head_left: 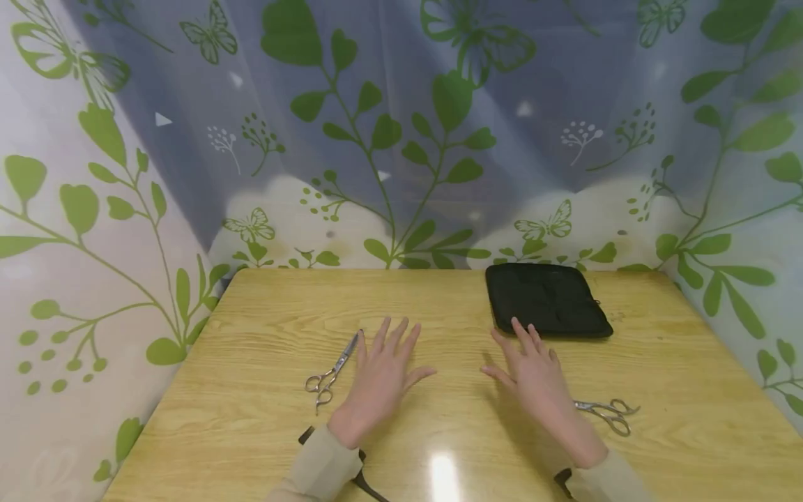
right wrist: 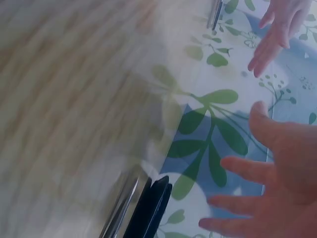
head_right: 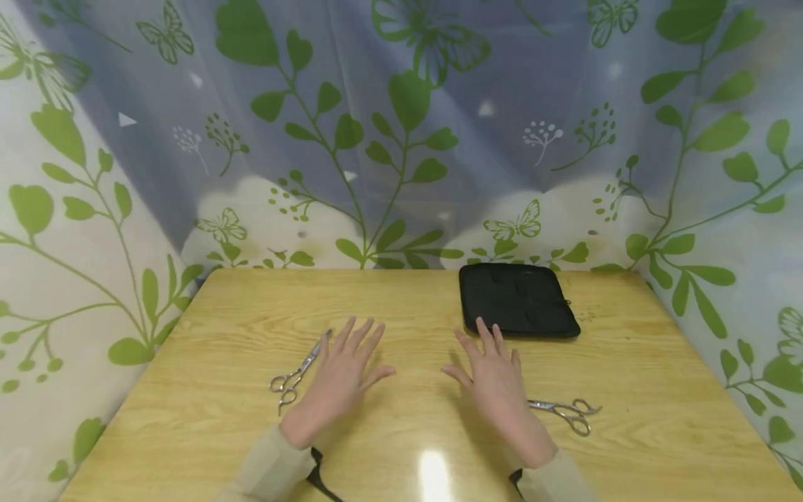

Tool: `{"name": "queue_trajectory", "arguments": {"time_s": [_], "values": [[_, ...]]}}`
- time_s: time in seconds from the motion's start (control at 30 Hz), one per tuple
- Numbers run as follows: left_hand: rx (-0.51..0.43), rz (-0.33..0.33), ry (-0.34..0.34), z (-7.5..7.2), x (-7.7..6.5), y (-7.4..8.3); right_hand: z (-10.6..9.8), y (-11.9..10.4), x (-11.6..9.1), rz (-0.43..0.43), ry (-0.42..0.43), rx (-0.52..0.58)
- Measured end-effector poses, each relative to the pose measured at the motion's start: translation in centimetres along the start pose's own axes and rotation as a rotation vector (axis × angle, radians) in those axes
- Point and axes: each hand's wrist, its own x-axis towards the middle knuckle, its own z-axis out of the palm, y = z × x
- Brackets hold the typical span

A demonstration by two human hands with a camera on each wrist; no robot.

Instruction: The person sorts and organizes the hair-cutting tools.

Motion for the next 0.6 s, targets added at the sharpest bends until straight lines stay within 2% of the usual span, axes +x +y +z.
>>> {"name": "queue_trajectory", "arguments": {"time_s": [0.13,0.4,0.5,0.6], "values": [[-0.051,0.043,0.028,-0.3,0.7,0.4,-0.6,0.7,0.0,-0.016,0.080,0.030],[-0.116,0.109,0.121,-0.7,2.3,1.7,-1.9,3.2,-0.1,0.098,0.065,0.105],[-0.094,0.122,0.116,-0.7,3.0,2.4,-2.6,4.5,-0.1,0.139,0.052,0.116],[-0.082,0.129,0.087,-0.7,3.6,3.1,-3.1,6.2,0.0,0.155,0.075,0.124]]}}
